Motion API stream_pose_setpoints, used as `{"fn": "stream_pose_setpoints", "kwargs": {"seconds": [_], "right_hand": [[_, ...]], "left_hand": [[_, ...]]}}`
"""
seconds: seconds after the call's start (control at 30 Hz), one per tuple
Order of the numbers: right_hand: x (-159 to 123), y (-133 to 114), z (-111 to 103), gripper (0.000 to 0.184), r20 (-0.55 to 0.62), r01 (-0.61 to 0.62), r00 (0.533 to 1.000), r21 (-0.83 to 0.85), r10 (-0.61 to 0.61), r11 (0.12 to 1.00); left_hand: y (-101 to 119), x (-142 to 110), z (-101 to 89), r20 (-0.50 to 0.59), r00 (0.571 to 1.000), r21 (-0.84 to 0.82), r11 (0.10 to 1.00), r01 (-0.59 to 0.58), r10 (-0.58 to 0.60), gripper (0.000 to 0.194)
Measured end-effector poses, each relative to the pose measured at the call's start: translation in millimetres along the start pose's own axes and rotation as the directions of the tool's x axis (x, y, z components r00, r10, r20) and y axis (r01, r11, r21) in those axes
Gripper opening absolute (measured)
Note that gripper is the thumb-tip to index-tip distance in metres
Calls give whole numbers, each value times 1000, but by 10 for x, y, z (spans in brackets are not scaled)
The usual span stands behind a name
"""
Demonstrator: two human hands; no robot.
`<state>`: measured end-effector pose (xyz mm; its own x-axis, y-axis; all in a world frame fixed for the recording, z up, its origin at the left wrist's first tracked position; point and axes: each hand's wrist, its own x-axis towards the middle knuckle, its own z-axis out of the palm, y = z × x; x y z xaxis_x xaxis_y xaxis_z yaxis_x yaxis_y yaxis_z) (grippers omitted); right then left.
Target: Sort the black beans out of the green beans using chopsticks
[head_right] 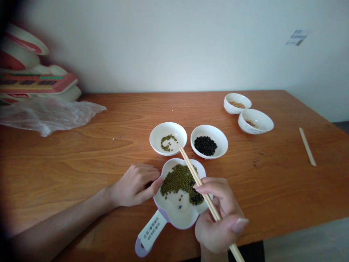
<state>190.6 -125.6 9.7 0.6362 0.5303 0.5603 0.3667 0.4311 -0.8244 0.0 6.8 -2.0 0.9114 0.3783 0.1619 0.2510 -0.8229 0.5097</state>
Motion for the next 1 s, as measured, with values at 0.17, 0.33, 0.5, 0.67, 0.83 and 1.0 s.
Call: {"fn": "stream_pose_setpoints", "kwargs": {"seconds": [0.17,0.33,0.5,0.67,0.83,1.0], "right_hand": [[-111,-32,-320,62,3,-114,993,-184,117,976],[-44,-144,-580,53,165,-28,983,-327,86,945],[3,-336,-477,60,255,-125,929,-466,268,876],[-7,-431,-297,60,251,-191,903,-492,349,850],[-21,-416,-324,59,321,-212,868,-450,379,867],[-7,-374,-481,76,431,-207,821,-387,375,899]], "left_hand": [[-5,4,13,1,1000,7,1000,3,-3,42],[0,8,7,10,1000,1,1000,8,-8,42],[3,1,-4,17,1000,4,1000,13,-13,42],[-7,7,12,14,1000,8,1000,6,-6,42],[-6,10,11,17,1000,9,1000,11,-11,42],[1,-5,-4,16,1000,1,1000,2,-2,42]]}}
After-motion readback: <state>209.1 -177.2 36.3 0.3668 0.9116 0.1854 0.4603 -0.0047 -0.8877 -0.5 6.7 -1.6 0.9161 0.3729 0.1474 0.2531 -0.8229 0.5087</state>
